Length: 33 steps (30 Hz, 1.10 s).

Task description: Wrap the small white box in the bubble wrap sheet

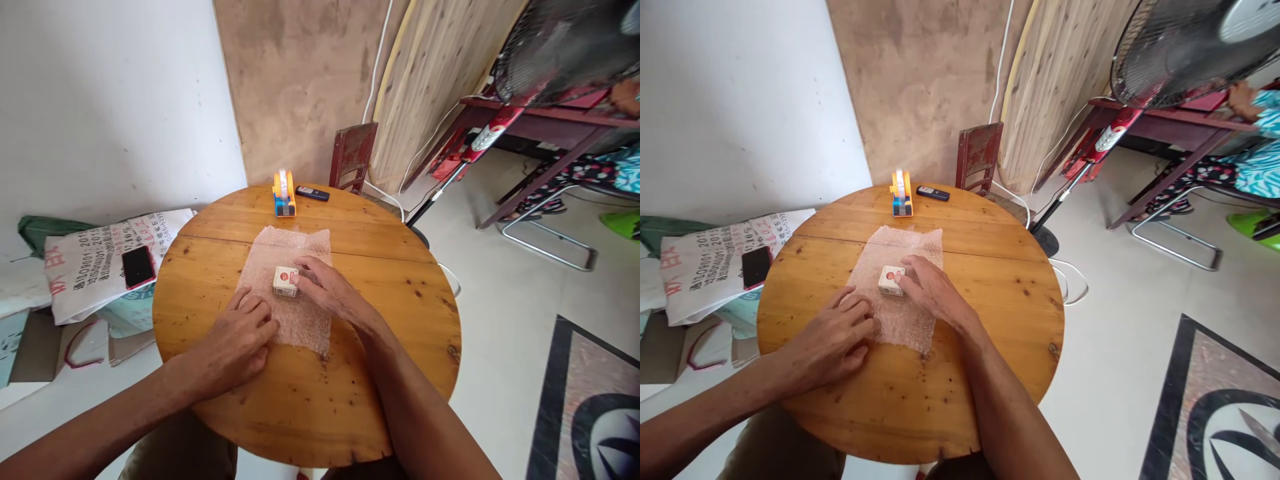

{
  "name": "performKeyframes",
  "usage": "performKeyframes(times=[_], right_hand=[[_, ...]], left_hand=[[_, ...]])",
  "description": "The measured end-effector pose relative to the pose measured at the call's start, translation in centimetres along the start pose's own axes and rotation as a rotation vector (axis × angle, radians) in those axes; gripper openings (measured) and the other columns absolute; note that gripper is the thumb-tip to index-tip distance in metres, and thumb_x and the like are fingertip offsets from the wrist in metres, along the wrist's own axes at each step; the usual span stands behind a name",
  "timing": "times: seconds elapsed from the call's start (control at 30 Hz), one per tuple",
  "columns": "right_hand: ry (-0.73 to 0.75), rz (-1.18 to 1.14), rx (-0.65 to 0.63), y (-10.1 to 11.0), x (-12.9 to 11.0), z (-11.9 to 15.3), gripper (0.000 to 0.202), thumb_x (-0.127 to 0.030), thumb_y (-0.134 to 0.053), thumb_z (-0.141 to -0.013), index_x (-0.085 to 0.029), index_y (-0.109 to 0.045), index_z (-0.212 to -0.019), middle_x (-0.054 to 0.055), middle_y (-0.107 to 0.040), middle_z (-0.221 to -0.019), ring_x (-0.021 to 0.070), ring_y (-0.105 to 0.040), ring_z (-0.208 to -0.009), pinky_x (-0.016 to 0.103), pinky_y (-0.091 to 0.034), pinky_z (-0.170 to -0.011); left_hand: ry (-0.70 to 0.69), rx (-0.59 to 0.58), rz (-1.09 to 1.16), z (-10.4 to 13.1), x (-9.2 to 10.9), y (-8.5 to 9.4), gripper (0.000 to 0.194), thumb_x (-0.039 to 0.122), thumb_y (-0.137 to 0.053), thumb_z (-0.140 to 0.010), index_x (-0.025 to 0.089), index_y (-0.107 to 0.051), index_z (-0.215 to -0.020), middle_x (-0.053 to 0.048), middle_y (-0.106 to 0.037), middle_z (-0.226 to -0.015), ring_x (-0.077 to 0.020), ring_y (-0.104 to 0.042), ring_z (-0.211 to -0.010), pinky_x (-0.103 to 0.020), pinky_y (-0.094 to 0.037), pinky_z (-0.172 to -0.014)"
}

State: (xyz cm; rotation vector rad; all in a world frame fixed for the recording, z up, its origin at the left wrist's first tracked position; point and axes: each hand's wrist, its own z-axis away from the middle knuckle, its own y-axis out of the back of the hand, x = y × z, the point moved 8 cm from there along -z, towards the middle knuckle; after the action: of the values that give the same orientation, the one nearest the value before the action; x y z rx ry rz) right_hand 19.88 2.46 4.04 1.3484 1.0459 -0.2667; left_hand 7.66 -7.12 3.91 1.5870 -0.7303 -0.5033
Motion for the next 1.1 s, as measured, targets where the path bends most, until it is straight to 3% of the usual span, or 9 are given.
performKeyframes(times=[0.17, 0.3, 0.43, 0.6, 0.73, 0.9, 1.0, 1.1], right_hand=[[-0.025, -0.038, 0.012, 0.5, 0.0, -0.2, 0.029, -0.04, -0.04, -0.098, -0.02, -0.059, -0.106, 0.004, -0.066, -0.105, 0.018, -0.059, -0.095, 0.031, -0.043, -0.085], [-0.089, -0.18, 0.105, 1.9, 0.1, -0.3, 0.032, -0.045, -0.043, -0.095, -0.019, -0.062, -0.096, 0.003, -0.067, -0.098, 0.0196, -0.06, -0.094, 0.032, -0.045, -0.084], [-0.111, -0.362, 0.103, 2.8, -0.2, 0.0, 0.037, -0.053, -0.053, -0.088, -0.02, -0.063, -0.102, 0.005, -0.067, -0.106, 0.0225, -0.061, -0.104, 0.037, -0.048, -0.09], [-0.158, -0.344, 0.071, 2.6, 0.6, 0.2, 0.055, -0.043, -0.075, -0.071, -0.02, -0.058, -0.118, 0.012, -0.063, -0.124, 0.0259, -0.059, -0.115, 0.042, -0.048, -0.096], [-0.158, -0.182, 0.157, 2.3, 2.0, -0.1, 0.044, -0.032, -0.07, -0.072, -0.019, -0.06, -0.112, 0.01, -0.067, -0.113, 0.0244, -0.063, -0.104, 0.039, -0.05, -0.088], [-0.164, -0.048, 0.175, 1.9, 2.9, -0.3, 0.025, -0.025, -0.06, -0.075, -0.02, -0.062, -0.099, -0.001, -0.061, -0.075, 0.0158, -0.056, -0.069, 0.028, -0.045, -0.063], [-0.17, -0.021, 0.171, 1.9, 3.0, -0.2, 0.025, -0.023, -0.057, -0.074, -0.019, -0.061, -0.098, -0.003, -0.056, -0.068, 0.0137, -0.049, -0.063, 0.025, -0.039, -0.058], [-0.185, -0.001, 0.167, 1.9, 3.0, -0.2, 0.026, -0.022, -0.056, -0.073, -0.019, -0.061, -0.098, -0.003, -0.054, -0.068, 0.0134, -0.047, -0.062, 0.024, -0.035, -0.057]], left_hand=[[0.011, 0.214, 0.016, -0.8, -0.3, 1.1, 0.012, 0.01, -0.054, -0.079, 0.018, -0.06, -0.072, -0.008, -0.061, -0.087, -0.0238, -0.054, -0.088, -0.043, -0.045, -0.086], [0.132, 0.369, 0.177, -2.0, -2.6, 3.2, 0.011, 0.011, -0.053, -0.077, 0.02, -0.06, -0.079, -0.006, -0.066, -0.094, -0.0222, -0.058, -0.09, -0.038, -0.045, -0.082], [0.325, 0.29, 0.284, -4.6, -5.9, 3.4, 0.007, 0.018, -0.053, -0.076, 0.021, -0.059, -0.074, -0.001, -0.066, -0.071, -0.0179, -0.059, -0.068, -0.031, -0.044, -0.067], [0.462, 0.151, 0.394, -7.0, -8.6, 1.8, 0.008, 0.021, -0.054, -0.076, 0.02, -0.062, -0.075, 0.002, -0.065, -0.065, -0.0134, -0.054, -0.056, -0.024, -0.037, -0.056], [0.424, 0.12, 0.45, -7.5, -9.2, 1.1, 0.012, 0.021, -0.053, -0.077, 0.02, -0.064, -0.08, 0.002, -0.065, -0.066, -0.0122, -0.052, -0.056, -0.023, -0.036, -0.056], [0.404, 0.1, 0.595, -7.5, -9.6, 0.7, 0.017, 0.031, -0.055, -0.078, 0.019, -0.065, -0.086, 0.002, -0.065, -0.07, -0.0125, -0.053, -0.06, -0.023, -0.039, -0.056], [0.424, 0.116, 0.64, -7.6, -9.7, 0.9, 0.029, 0.039, -0.064, -0.072, 0.019, -0.067, -0.093, -0.001, -0.068, -0.081, -0.0159, -0.06, -0.07, -0.026, -0.046, -0.062], [0.412, 0.126, 0.637, -7.9, -9.6, 0.9, 0.031, 0.038, -0.066, -0.07, 0.019, -0.068, -0.094, -0.004, -0.072, -0.095, -0.0211, -0.065, -0.085, -0.031, -0.05, -0.075]])
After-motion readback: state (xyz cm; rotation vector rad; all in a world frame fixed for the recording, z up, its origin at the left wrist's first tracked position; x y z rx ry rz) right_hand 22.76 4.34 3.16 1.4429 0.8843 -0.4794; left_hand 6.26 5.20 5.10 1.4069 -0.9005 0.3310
